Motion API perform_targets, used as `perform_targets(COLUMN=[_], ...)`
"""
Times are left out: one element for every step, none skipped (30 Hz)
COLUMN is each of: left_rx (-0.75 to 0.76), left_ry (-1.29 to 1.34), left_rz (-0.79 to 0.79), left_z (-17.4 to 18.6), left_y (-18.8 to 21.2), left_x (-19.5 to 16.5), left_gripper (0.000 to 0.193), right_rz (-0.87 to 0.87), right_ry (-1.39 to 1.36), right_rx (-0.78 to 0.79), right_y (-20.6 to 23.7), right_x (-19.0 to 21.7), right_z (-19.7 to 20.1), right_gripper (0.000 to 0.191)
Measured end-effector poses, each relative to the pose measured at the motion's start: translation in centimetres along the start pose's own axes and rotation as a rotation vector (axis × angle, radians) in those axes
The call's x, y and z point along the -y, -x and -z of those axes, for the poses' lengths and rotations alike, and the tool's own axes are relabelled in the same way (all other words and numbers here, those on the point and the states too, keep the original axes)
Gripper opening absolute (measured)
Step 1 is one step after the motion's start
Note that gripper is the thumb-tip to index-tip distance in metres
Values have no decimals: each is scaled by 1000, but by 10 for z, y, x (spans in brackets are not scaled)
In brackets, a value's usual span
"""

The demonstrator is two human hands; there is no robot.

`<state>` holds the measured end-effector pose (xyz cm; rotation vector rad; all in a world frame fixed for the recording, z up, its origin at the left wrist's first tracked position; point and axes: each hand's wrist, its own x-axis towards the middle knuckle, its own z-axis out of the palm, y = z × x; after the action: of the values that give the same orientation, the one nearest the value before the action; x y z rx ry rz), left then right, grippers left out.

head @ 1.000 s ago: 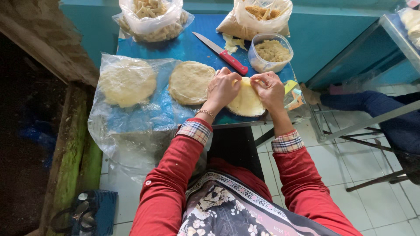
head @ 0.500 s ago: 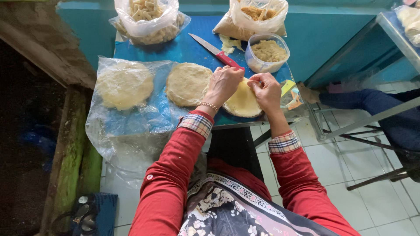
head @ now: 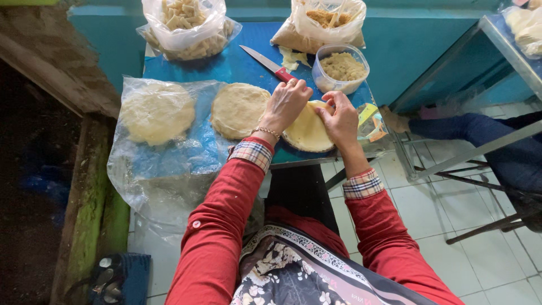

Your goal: The person sits at a small blue table and peels thin translucent pastry sheets apart by hand, then lays and presses each sheet onto round dough bases arranged on a wooden board, building up stacked layered discs. Bags of pastry sheets and a container of filling sit on the table while the person works through the sheets one at a time.

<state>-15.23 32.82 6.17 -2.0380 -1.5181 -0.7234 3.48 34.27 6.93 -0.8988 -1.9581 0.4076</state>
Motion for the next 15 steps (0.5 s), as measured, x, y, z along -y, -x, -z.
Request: perform_targets(left_rx=[-26, -51, -75, -99, -125, -62, 4, 70, 76, 80, 83, 84, 86, 89, 128], left_ry=[-14, -29, 39, 106, 172, 230, 290, 350, 332, 316, 297, 292, 286, 283, 288], left_rz=[19, 37, 68, 98, 127, 120, 112, 103, 110, 117, 122, 125, 128, 134, 165], left_z=[0, 1, 2, 4, 8, 11, 14, 18, 22, 26, 29, 32, 35, 36, 37], left_y=[0, 1, 3, 6, 9, 14, 20, 26, 32, 38, 41, 43, 44, 45, 44], left_x=[0, 0, -1, -3, -5, -11, -18, -25, -30, -34, -37, -38, -38, -39, -39], left_gripper=[6, 6, 8, 11, 13, 9, 6, 5, 8, 10, 13, 19, 24, 30, 33], right_rz=[16, 32, 48, 61, 76, 88, 71, 53, 35, 27, 21, 20, 8, -6, -20], right_ry=[11, 23, 33, 51, 68, 84, 77, 70, 65, 8, -50, -108, -108, -106, -104], right_rx=[-3, -7, -8, -8, -10, -10, 1, 11, 20, 32, 41, 48, 53, 61, 74], right_y=[0, 0, 1, 1, 1, 1, 2, 2, 2, 3, 2, 0, -3, -5, -6], right_x=[-1, -1, -3, -4, -7, -9, -12, -16, -20, -24, -27, -30, -33, -34, -34], right_z=[0, 0, 0, -1, -2, -2, -3, -4, -5, -5, -5, -5, -4, -1, 2], right_gripper=[30, 30, 29, 28, 26, 25, 24, 22, 21, 19, 17, 16, 15, 14, 14])
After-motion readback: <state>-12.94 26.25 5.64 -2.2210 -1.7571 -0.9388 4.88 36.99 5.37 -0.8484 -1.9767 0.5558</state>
